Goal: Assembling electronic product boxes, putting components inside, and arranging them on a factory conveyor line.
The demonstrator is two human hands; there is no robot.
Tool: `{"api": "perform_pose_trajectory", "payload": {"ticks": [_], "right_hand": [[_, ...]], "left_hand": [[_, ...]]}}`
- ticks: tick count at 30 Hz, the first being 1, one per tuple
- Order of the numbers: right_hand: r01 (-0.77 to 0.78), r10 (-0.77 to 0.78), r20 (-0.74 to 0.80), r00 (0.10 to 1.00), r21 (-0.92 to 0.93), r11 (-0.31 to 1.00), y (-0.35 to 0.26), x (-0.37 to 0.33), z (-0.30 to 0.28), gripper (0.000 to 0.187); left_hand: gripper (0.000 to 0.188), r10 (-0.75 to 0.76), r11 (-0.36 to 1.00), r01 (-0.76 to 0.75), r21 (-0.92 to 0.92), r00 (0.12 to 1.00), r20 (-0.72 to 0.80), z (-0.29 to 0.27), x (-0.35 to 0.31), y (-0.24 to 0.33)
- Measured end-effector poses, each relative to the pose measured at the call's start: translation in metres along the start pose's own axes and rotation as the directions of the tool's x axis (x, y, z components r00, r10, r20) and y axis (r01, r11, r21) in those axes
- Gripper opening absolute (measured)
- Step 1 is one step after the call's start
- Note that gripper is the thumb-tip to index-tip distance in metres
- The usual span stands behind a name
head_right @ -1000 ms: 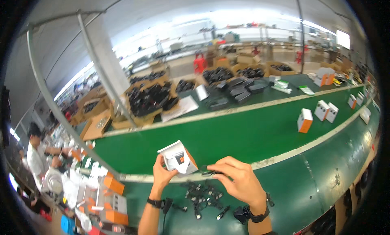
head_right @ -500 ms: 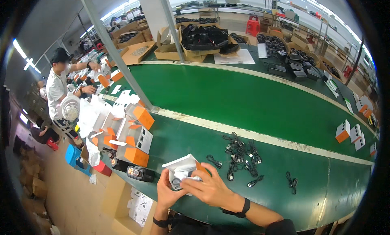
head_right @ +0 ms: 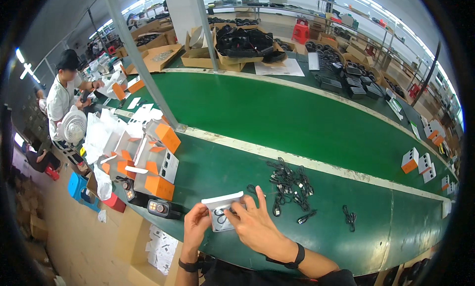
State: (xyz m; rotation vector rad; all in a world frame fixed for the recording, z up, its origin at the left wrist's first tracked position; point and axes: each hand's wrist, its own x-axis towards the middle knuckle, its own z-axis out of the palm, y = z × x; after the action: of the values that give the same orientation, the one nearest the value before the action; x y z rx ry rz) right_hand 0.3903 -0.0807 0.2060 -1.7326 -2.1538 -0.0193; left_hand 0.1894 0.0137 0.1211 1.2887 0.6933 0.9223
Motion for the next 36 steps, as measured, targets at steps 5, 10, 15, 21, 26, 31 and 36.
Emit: {"api": "perform_pose_trajectory", "payload": {"ticks": [5, 10, 15, 21, 26, 31, 36], "right_hand": [[-0.007, 0.111, -0.322, 0.94, 0.306, 0.952, 0.012, -0.016, 0.018, 0.042], [-0.022, 0.155, -0.301, 0.941, 0.402, 0.915, 0.01, -0.05, 0.03, 0.032], [0.123, -0.091, -0.162, 0.983, 0.204, 0.971, 0.022, -0.048, 0.024, 0.027], [0.086, 0.127, -0.457, 0.88, 0.417, 0.905, 0.025, -0.043, 0.032, 0.029], [0.203, -0.112, -0.319, 0.941, 0.269, 0.941, 0.031, -0.031, 0.032, 0.034], [0.183, -0.105, -0.237, 0.966, 0.338, 0.923, 0.029, -0.028, 0.014, 0.045], [0.012, 0.018, -0.05, 0.999, 0.545, 0.838, 0.045, -0.019, 0.027, 0.048]], "left_hand": [[0.033, -0.178, 0.983, 0.178, 0.045, 0.984, 0.001, 0.013, 0.013, 0.023], [0.038, 0.281, 0.879, -0.36, 0.311, 0.921, 0.271, 0.002, 0.019, 0.02], [0.045, 0.367, 0.703, -0.527, 0.478, 0.844, 0.391, 0.005, 0.007, 0.049], [0.049, 0.448, 0.588, -0.588, 0.555, 0.808, 0.381, 0.005, 0.007, 0.032], [0.042, 0.385, 0.497, -0.6, 0.627, 0.8, 0.46, -0.006, -0.004, 0.048], [0.055, 0.376, 0.47, -0.667, 0.578, 0.744, 0.553, -0.003, -0.008, 0.029], [0.06, 0.36, 0.512, -0.643, 0.569, 0.763, 0.537, -0.009, -0.004, 0.024]]}}
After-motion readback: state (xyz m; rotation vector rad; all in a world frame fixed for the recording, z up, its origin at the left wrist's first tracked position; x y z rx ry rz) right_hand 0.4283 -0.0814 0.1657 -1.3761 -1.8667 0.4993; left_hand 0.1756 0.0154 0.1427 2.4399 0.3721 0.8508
